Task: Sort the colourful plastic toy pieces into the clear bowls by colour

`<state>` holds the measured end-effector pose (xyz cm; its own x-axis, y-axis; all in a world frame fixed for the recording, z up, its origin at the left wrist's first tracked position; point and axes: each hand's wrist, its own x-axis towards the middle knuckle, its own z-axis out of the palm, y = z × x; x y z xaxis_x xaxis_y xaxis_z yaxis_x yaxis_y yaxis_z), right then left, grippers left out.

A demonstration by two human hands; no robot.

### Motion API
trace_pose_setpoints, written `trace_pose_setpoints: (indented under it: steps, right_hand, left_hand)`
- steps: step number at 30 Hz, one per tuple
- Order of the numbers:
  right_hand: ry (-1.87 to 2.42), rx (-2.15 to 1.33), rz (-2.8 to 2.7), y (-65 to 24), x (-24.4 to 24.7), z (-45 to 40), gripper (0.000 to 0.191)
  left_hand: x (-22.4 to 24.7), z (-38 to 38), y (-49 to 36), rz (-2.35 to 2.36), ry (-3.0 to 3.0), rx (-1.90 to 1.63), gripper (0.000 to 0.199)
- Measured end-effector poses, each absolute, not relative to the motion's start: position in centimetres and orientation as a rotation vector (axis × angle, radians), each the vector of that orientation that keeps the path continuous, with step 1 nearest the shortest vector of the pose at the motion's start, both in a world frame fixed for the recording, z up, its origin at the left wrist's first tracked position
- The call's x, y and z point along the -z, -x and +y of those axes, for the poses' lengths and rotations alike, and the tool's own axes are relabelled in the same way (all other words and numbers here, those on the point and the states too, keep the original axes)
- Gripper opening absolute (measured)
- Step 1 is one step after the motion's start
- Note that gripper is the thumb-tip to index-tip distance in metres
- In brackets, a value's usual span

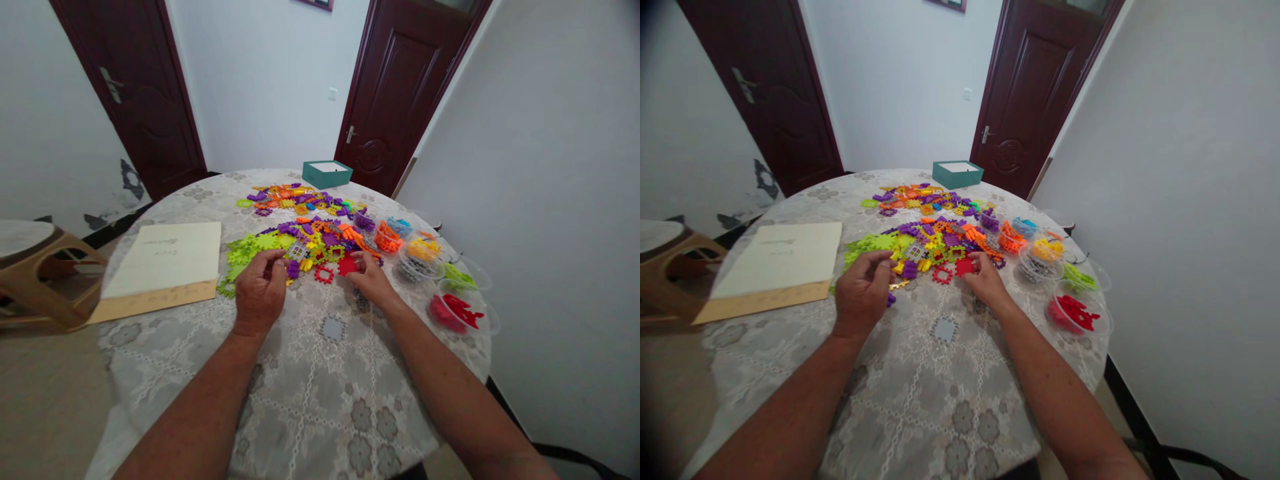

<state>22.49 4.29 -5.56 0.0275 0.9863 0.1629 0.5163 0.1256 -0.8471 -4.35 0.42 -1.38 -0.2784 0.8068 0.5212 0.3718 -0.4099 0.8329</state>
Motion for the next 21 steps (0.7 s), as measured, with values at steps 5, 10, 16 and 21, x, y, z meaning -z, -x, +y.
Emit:
trace_pose_setpoints:
  steps: [5, 10, 16, 21]
  right_hand:
    - [1.381, -0.772, -1.794, -19.5, 5.3, 3.4, 0.040]
    - [1.575, -0.559, -2.070, -17.8, 4.7, 2.9, 0.042]
    - [1.804, -0.481, -2.202, -17.5, 3.8, 3.2, 0.017]
    - [1.735, -0.561, -2.254, -18.1, 3.6, 2.7, 0.015]
  left_hand:
    - [1.3, 0.5, 4.4, 1.416, -1.515, -1.736, 0.022]
    - [0.9, 0.8, 4.6, 1.341, -1.327, -1.771, 0.023]
    - [0.9, 1.9, 5.4, 1.224, -1.028, -1.889, 0.023]
    - [0.7, 2.5, 6.0, 1.127, -0.800, -1.922, 0.026]
